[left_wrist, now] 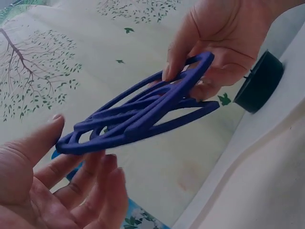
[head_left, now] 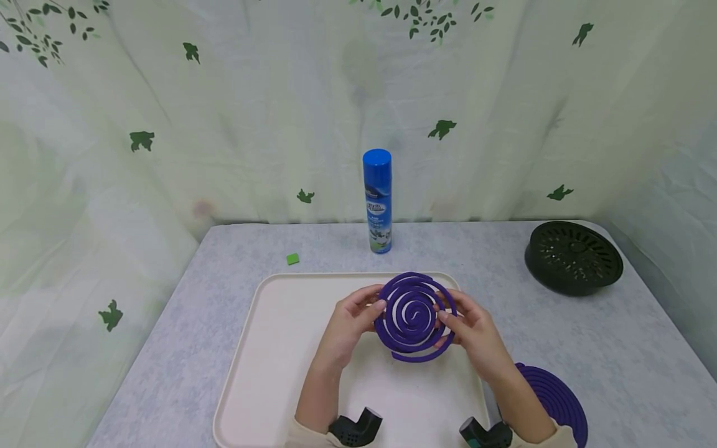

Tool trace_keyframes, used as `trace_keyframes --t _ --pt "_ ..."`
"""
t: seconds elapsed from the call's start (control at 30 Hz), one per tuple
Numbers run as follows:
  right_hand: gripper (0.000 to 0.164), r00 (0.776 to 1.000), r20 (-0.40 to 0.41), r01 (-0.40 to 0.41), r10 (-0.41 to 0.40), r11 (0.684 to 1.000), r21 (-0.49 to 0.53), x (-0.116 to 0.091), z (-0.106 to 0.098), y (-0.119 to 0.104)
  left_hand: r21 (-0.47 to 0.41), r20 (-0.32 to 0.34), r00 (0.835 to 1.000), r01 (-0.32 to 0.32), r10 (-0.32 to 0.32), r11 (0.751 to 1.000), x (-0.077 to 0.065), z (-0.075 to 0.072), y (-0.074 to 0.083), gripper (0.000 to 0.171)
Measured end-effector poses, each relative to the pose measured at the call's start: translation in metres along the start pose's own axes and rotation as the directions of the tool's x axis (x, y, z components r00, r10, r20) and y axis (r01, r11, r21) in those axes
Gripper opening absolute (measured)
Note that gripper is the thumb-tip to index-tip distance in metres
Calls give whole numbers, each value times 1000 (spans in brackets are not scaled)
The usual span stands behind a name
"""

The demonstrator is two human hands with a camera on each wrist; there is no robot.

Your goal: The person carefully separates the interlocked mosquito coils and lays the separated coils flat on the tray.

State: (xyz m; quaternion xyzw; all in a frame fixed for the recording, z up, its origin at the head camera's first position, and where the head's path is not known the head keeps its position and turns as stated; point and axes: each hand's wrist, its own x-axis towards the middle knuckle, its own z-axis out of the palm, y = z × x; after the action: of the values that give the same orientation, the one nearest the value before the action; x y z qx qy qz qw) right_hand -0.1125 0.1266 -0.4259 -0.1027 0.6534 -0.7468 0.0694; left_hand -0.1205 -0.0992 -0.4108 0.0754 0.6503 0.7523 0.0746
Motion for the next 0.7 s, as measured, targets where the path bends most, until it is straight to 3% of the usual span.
trace_keyframes --t 0.13,0.37,0.6,0.7 --pt "38 999 -40 17 -16 999 38 0 0 0 -24 56 998 15 -13 1000 -2 3 2 36" --pt "37 999 -22 49 -48 997 52 -1 3 0 -20 20 1000 4 -3 1000 -2 3 2 28" --pt "33 998 11 55 -56 996 64 -3 3 -2 -33 52 998 -37 39 999 -3 -1 1 34" --pt "32 998 26 59 -61 996 60 -3 3 -3 -26 29 998 -52 53 998 -3 -2 0 34"
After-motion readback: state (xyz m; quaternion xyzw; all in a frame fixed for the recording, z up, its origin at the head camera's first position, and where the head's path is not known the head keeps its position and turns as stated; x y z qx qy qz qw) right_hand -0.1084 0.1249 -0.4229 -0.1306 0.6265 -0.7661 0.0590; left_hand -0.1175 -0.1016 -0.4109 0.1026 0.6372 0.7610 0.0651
